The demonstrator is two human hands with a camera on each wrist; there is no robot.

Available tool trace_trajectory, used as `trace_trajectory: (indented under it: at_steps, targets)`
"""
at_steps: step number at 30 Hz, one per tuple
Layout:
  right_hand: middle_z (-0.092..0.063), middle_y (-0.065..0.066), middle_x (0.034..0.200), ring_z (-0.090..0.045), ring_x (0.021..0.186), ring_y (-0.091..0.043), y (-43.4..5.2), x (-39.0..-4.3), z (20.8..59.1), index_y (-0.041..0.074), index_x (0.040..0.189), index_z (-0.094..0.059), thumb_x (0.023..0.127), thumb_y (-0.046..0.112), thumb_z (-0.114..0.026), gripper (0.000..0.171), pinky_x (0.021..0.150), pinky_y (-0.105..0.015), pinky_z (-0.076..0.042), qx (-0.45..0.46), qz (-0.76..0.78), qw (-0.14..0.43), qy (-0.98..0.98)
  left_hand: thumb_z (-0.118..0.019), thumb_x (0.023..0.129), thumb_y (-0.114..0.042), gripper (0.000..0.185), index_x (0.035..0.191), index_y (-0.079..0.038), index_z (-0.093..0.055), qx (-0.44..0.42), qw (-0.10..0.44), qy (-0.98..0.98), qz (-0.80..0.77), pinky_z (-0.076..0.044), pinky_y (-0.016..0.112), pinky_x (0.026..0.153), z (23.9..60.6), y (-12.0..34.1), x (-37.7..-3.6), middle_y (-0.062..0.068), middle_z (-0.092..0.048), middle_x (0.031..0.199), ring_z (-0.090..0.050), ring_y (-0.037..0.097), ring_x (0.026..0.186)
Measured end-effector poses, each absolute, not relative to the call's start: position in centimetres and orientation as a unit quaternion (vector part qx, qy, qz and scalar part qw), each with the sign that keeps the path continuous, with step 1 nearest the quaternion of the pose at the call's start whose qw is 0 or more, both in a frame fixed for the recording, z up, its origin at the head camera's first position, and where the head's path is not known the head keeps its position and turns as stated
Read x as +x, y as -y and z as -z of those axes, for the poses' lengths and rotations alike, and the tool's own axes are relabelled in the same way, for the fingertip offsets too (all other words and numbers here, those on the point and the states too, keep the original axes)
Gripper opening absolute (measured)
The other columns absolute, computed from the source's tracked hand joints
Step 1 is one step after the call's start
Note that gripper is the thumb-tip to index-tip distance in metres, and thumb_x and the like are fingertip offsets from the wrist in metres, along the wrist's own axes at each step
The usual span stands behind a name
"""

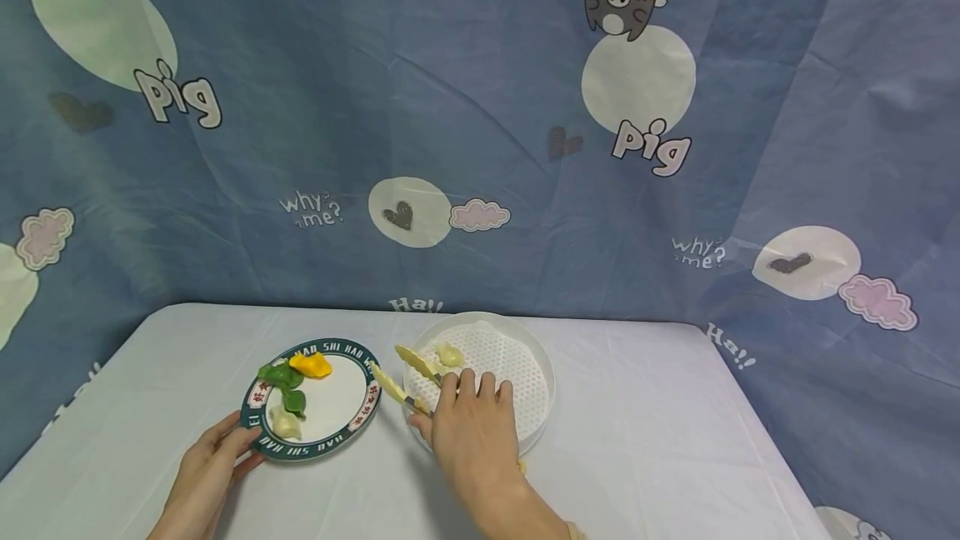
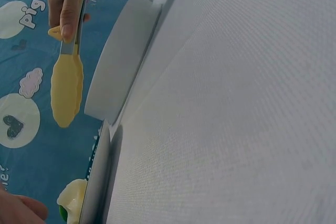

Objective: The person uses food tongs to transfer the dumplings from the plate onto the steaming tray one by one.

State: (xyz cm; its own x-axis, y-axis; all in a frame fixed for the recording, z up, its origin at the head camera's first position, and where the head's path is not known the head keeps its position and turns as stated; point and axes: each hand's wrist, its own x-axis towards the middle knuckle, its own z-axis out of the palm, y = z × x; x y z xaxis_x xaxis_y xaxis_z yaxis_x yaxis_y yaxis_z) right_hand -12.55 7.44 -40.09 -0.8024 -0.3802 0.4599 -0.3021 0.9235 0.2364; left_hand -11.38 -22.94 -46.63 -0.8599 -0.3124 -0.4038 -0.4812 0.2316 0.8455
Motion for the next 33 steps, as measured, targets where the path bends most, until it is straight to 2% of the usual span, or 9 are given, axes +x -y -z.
trace_trajectory:
  at_steps: [7,11,17,22,28,33]
  targets:
    - [-0.049,0.0,0.077,-0.043,0.069,-0.018,-6.5,-12.2,40.3,0.011,0.102,-0.065,0.097,0.069,-0.064,0.058,0.064,-0.03,-0.035,0.19,0.067,0.236,0.951,-0.042,0.112,-0.036,0.083,0.166,0.014,-0.004,-0.255,0.07,-0.784,-0.561,-0.041,0.063,0.126,46.5,22.8,-11.4,0.042,-0.029,0.167,-0.049,0.053,0.149]
    - [-0.051,0.002,0.079,-0.043,0.07,-0.017,-6.1,-12.0,40.4,0.013,0.109,-0.067,0.097,0.071,-0.061,0.06,0.064,-0.03,-0.035,0.201,0.054,0.19,0.959,-0.041,0.112,-0.036,0.082,0.166,0.014,-0.004,-0.256,0.07,-0.785,-0.56,-0.043,0.06,0.126,46.4,22.7,-11.3,0.042,-0.029,0.167,-0.048,0.052,0.15]
    - [-0.053,0.002,0.084,-0.046,0.076,-0.018,-5.1,-11.6,40.3,0.013,0.108,-0.065,0.099,0.073,-0.057,0.062,0.069,-0.033,-0.039,0.214,0.033,0.104,0.971,-0.042,0.111,-0.034,0.083,0.166,0.014,-0.002,-0.259,0.077,-0.78,-0.564,-0.044,0.059,0.126,46.3,22.7,-11.4,0.043,-0.027,0.167,-0.047,0.052,0.151]
    - [-0.052,0.003,0.085,-0.044,0.078,-0.017,-4.2,-11.3,40.1,0.014,0.114,-0.066,0.1,0.076,-0.053,0.065,0.072,-0.033,-0.04,0.222,0.035,0.064,0.972,-0.042,0.111,-0.035,0.084,0.166,0.014,-0.002,-0.257,0.08,-0.78,-0.565,-0.044,0.059,0.126,46.3,22.8,-11.4,0.044,-0.026,0.167,-0.048,0.053,0.15]
    - [-0.049,0.004,0.083,-0.041,0.075,-0.016,-3.0,-10.9,40.2,0.015,0.113,-0.065,0.099,0.079,-0.05,0.067,0.069,-0.03,-0.035,0.24,0.047,0.061,0.968,-0.043,0.111,-0.035,0.083,0.166,0.015,-0.004,-0.252,0.07,-0.784,-0.563,-0.045,0.059,0.125,46.4,22.8,-11.4,0.044,-0.029,0.166,-0.051,0.052,0.148]
    - [-0.048,0.004,0.081,-0.042,0.074,-0.016,-2.2,-10.7,40.2,0.015,0.108,-0.063,0.1,0.078,-0.048,0.065,0.069,-0.031,-0.039,0.264,0.046,0.056,0.962,-0.042,0.112,-0.036,0.083,0.166,0.015,-0.005,-0.247,0.066,-0.789,-0.559,-0.046,0.057,0.125,46.5,22.8,-11.3,0.043,-0.03,0.166,-0.051,0.052,0.148]
